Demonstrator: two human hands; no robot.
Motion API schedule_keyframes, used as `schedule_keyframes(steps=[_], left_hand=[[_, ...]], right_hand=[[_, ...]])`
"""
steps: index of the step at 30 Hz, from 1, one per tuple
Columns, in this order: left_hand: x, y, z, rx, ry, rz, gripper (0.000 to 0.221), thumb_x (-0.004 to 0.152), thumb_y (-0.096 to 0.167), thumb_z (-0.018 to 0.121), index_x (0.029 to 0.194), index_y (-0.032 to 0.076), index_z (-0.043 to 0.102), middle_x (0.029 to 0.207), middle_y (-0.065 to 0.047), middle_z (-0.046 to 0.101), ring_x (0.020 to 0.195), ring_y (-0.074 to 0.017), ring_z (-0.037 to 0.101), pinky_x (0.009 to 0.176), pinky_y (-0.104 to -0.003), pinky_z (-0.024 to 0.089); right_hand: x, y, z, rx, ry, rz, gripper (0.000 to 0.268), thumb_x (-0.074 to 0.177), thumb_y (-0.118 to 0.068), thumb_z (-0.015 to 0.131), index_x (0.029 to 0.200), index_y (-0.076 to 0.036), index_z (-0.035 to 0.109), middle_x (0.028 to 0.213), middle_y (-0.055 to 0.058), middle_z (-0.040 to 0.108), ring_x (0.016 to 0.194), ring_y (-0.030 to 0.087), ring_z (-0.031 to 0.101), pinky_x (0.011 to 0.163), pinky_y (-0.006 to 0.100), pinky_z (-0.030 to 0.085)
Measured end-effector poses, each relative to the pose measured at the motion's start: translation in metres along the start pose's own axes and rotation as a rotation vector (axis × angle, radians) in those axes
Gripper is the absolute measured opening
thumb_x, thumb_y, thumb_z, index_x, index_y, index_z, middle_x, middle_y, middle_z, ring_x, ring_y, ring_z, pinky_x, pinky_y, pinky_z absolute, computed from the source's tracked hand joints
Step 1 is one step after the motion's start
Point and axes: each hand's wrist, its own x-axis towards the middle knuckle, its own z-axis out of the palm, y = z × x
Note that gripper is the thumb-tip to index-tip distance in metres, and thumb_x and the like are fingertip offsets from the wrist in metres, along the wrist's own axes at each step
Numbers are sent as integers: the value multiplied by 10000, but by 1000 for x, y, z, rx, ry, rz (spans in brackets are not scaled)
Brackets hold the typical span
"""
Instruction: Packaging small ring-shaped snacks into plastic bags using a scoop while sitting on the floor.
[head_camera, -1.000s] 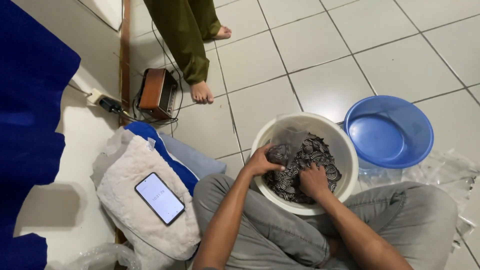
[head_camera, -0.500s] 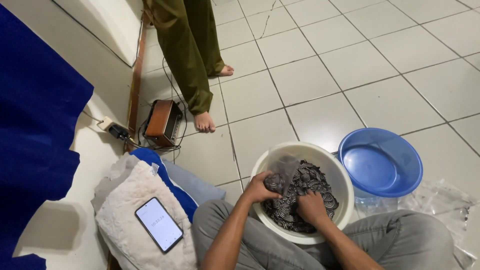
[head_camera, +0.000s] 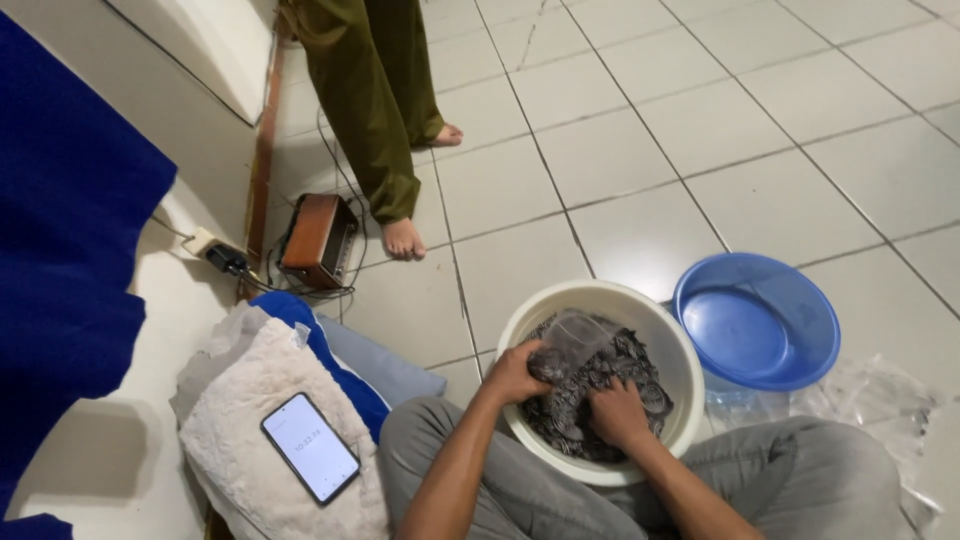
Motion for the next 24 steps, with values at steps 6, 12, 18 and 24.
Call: schedule_keyframes(steps=[6,12,18,24], left_hand=[[53,-75,26,-132,113,338,759,505,200,880,1191,66,584,1114,-219,627,1126,-395,550,992,-500,429],[39,-55,26,-108,108,338,648,481,161,870,1076,84,626,1011,-163,683,1061,-354,602,913,-467,484],[50,-68,29,88,157,286,569,535,259,856,1037,124,623,960,-148,667,1015,-363,608,867,-472,492],[48,-70,28,50,254,296,503,571,238,817,1008,141,589,930,-141,648,963,-384,611,816,-470,484]], right_hand=[[3,6,22,-134,125,-76,125,799,-242,630,849,-169,719,827,31,707,968,225,608,833,377,400],[10,14,32,-1,267,-98,121,717,-187,631,713,-93,707,707,117,698,866,306,619,742,422,387],[-17,21,-52,479,238,23,148,784,-190,650,856,-83,722,812,115,709,920,306,641,778,421,455],[-19,41,-75,1213,386,-49,163,827,-35,669,986,-9,693,890,218,677,866,333,640,768,401,480]])
